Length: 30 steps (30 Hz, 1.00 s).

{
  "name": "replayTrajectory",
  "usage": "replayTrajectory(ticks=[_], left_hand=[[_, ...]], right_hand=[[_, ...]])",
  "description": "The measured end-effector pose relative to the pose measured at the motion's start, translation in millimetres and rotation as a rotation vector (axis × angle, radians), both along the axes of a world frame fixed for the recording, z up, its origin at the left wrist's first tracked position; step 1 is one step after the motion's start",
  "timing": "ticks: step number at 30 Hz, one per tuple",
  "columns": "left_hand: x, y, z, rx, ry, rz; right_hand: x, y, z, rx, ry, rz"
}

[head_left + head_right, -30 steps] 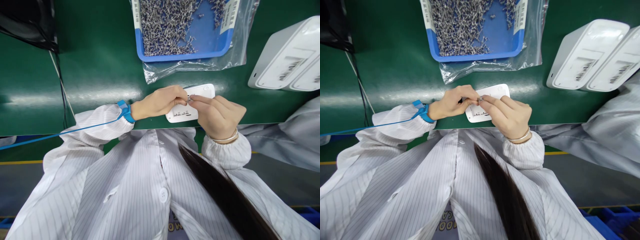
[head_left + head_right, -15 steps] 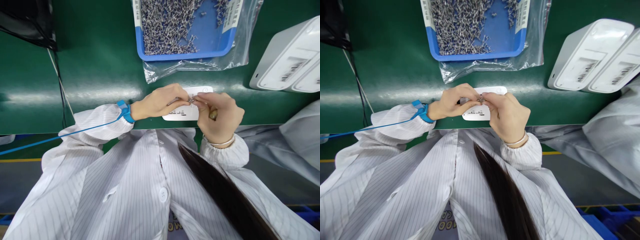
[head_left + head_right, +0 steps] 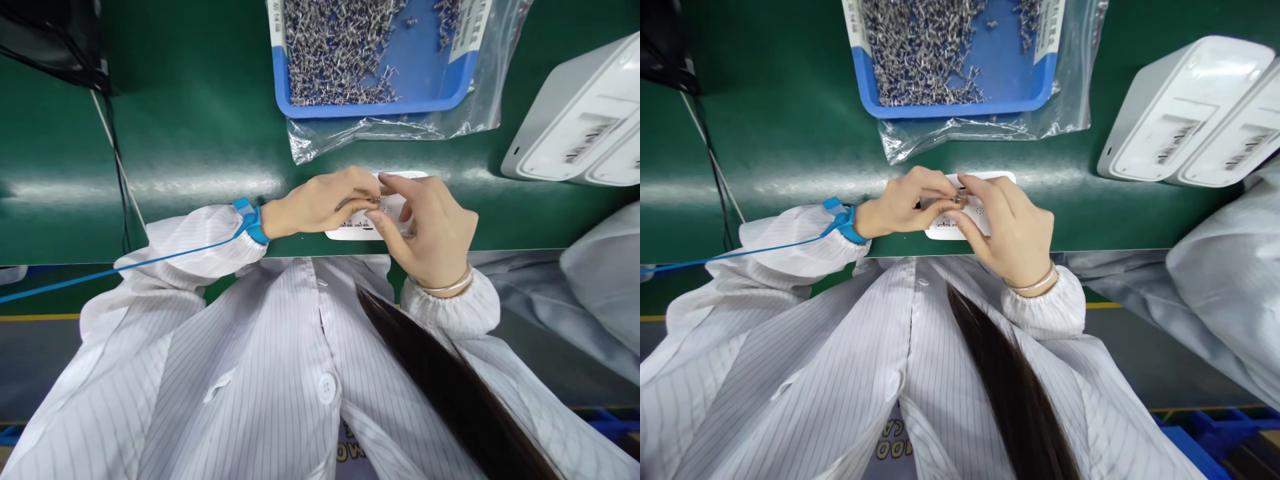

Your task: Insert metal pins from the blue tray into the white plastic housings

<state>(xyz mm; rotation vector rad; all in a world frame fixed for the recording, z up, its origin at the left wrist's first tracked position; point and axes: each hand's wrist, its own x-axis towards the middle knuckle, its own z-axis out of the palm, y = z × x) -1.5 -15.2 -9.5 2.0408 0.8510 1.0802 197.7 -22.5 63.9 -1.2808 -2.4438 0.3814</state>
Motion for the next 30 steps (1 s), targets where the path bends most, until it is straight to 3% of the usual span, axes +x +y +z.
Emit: replayTrajectory(ticks=[10,17,30], left_hand=[[-1,2,1.2,0.094,0.06,-0.057],[-2,2,0.4,0.027,0.025,-0.088],[-2,2,-1.2,0.067,0.028,-0.073]], right_hand=[[6,5,-0.5,-0.053,0.017,0.054],[9,7,0.8,-0.152,-0.002,0.047],[12,7,1.9,-0.121,-0.061,0.022]])
